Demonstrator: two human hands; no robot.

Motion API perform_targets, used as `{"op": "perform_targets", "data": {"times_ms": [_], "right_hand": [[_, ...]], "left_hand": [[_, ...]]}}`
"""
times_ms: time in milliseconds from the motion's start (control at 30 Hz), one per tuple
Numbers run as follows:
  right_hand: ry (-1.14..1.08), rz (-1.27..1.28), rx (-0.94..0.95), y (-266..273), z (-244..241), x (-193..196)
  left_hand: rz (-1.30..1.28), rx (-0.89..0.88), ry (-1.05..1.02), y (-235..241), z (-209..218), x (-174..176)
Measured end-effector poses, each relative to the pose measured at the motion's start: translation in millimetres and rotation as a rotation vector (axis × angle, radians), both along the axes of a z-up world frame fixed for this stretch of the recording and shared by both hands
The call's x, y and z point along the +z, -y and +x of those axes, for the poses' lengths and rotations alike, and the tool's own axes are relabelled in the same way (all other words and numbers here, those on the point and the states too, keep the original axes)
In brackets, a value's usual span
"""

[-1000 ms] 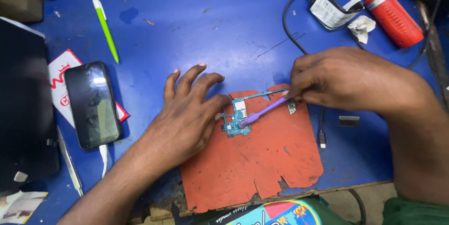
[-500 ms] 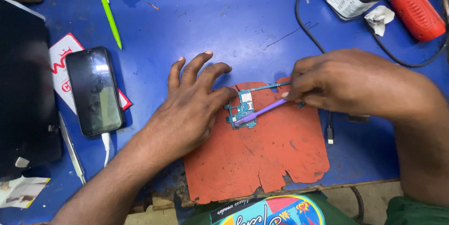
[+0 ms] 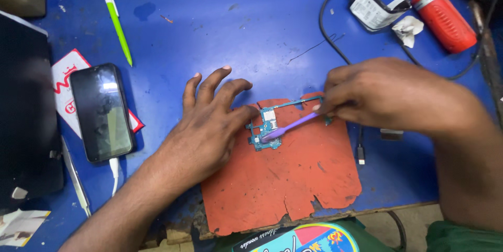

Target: The person uses a purple toothbrush to scrub a small green circuit board placed on a red mat. The person holds the board with the left hand and brushes with the right hand, repeatedly scrubbing different areas of the board.

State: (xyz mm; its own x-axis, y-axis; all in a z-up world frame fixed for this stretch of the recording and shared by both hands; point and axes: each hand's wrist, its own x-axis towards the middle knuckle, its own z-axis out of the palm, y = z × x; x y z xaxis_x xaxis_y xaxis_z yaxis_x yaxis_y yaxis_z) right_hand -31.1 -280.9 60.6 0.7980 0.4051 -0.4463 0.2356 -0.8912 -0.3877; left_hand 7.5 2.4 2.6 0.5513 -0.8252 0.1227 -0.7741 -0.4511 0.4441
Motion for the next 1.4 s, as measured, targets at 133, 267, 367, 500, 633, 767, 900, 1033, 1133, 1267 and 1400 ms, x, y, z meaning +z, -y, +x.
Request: {"op": "perform_targets", "data": {"times_ms": [133, 267, 367, 500, 633, 767, 900, 1033, 1133, 1267, 1400], "right_hand": [[-0.064, 0.132, 0.007, -4.2, -0.6, 3.0], [-0.039, -0.026, -0.051, -5.8, -2.6, 3.3], [-0.047, -0.039, -0.040, -3.7, -1.8, 4.6], [-0.091, -0.019, -0.063, -6.2, -3.4, 2.5], [-0.018, -0.038, -0.033, -3.2, -3.5, 1.6], [-0.076, -0.003, -0.045, -2.4, -4.4, 1.3], [-0.045, -0.061, -0.021, -4.1, -3.7, 3.4], [-0.067, 0.004, 0.004, -2.7, -5.4, 2.6], [-0.045, -0.037, 0.001, -1.6, -5.4, 2.1], [-0.025, -0.044, -0.018, -2.1, -4.9, 2.5], [-0.062, -0.014, -0.013, -1.9, -5.2, 1.6]], "left_hand": [[-0.018, 0.004, -0.015, 0.5, -0.3, 3.1], [-0.011, 0.007, 0.012, -0.4, -1.1, 0.5], [-0.013, 0.004, 0.021, 0.9, 0.3, 1.4], [-0.008, 0.006, 0.002, 0.7, 0.2, 1.0], [0.011, 0.003, 0.015, 1.4, -0.4, 0.8], [0.012, 0.004, 0.001, 1.3, 0.0, 0.7], [0.007, 0.008, 0.004, 1.1, -0.3, 0.7], [0.014, 0.010, 0.000, 2.0, -0.1, 0.9], [0.008, 0.013, 0.004, 1.8, -0.4, 0.8], [0.016, 0.008, 0.014, 1.5, -0.4, 0.6], [0.007, 0.007, 0.006, 1.6, -0.6, 2.2]]}}
